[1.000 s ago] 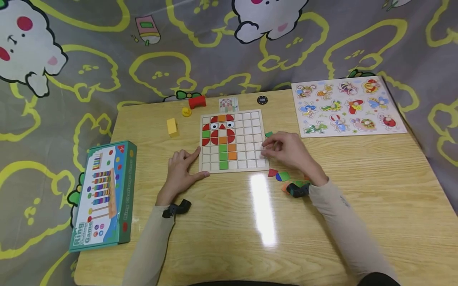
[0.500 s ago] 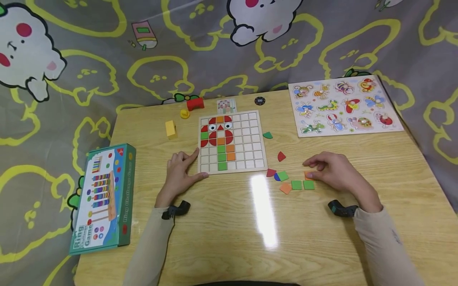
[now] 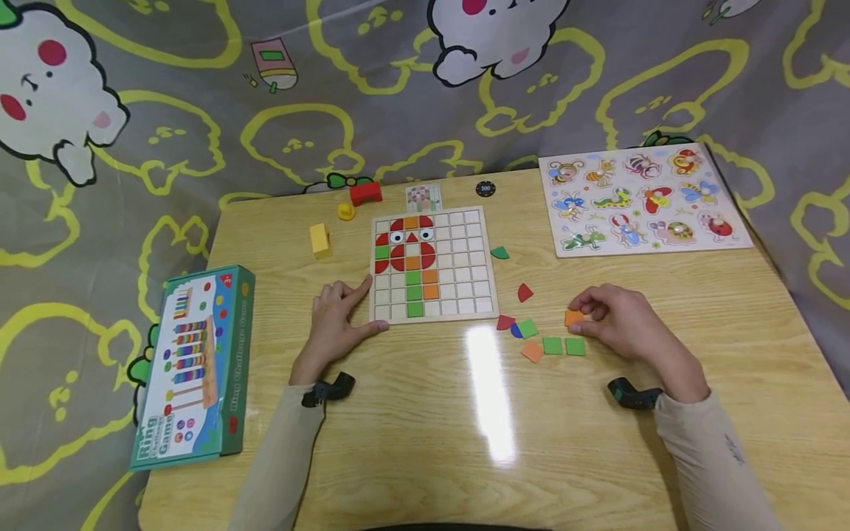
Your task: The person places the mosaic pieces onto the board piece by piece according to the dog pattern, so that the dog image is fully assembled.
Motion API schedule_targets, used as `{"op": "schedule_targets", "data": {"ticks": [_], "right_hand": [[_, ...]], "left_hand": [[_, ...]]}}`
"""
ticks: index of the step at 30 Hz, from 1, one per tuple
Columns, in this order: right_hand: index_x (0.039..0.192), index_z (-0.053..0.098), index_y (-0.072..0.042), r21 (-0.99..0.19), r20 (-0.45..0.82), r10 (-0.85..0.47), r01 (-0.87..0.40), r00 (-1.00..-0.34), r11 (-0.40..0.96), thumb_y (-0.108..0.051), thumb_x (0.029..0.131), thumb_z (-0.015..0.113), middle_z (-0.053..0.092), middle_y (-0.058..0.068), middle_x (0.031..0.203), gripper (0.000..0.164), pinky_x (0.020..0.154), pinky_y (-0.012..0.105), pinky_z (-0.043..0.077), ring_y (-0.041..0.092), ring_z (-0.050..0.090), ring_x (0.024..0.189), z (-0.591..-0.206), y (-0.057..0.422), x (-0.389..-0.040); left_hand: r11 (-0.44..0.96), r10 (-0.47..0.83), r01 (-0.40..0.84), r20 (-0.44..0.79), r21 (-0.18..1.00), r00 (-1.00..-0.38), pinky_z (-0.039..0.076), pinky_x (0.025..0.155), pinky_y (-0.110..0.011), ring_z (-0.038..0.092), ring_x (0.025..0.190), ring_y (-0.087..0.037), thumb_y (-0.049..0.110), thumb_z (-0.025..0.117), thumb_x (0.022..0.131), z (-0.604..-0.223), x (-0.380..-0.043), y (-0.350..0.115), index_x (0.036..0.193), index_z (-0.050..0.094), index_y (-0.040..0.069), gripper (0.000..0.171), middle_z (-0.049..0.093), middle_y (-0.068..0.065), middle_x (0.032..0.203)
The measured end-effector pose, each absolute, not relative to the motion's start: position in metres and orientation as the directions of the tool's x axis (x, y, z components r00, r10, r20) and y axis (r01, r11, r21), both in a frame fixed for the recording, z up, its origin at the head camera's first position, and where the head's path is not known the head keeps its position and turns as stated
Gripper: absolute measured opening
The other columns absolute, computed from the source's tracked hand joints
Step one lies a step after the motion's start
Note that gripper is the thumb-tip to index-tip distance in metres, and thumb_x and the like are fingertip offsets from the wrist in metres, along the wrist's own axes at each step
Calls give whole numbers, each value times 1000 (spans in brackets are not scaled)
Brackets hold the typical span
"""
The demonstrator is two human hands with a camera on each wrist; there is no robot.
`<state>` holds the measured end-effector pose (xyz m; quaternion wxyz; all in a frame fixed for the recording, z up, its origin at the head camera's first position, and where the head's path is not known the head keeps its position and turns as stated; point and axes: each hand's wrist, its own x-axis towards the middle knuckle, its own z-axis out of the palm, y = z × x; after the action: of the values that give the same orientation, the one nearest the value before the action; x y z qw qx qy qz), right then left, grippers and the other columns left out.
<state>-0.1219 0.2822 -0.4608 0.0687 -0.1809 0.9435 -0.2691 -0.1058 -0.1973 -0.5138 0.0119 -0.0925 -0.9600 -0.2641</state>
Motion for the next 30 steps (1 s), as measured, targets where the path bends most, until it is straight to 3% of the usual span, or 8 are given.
{"op": "schedule_targets", "data": {"ticks": [8,13,18,25,30], "right_hand": [[97,64,-11,-553,-3,-392,-325,-920,767,-18,86,78,62,-1,81,20,60,19,41,6,53,68,-459,277,-124],[109,64,-11,-739,3,-336,-228,-942,634,-12,89,74,60,5,80,22,58,21,40,13,51,63,-454,253,-134],[111,66,-9,-870,11,-293,-154,-956,468,-15,86,78,67,8,84,28,58,21,47,21,62,67,-449,208,-160],[103,71,-11,-823,63,-308,-224,-949,522,-27,73,89,72,5,84,38,61,18,49,13,68,69,-462,142,-190],[97,71,-11,-711,83,-394,-332,-915,620,-30,69,91,66,0,79,39,63,25,44,15,57,66,-472,113,-197]], "left_hand": [[849,175,188,73,495,-982,22,80,-37,32,90,-20,71,70,75,-515,-107,-197,152,37,30,93,43,0,99],[845,179,194,79,498,-981,21,78,-36,32,89,-20,70,70,76,-514,-106,-196,152,38,28,93,42,0,98],[852,171,189,81,488,-982,21,78,-36,32,89,-20,70,71,75,-513,-106,-198,152,38,28,93,42,0,98],[849,177,187,67,495,-982,21,80,-37,33,91,-20,71,70,75,-514,-107,-198,152,38,27,95,42,0,99],[852,176,184,63,490,-982,22,80,-37,33,92,-19,72,69,75,-514,-108,-199,152,38,28,95,42,1,100]]}}
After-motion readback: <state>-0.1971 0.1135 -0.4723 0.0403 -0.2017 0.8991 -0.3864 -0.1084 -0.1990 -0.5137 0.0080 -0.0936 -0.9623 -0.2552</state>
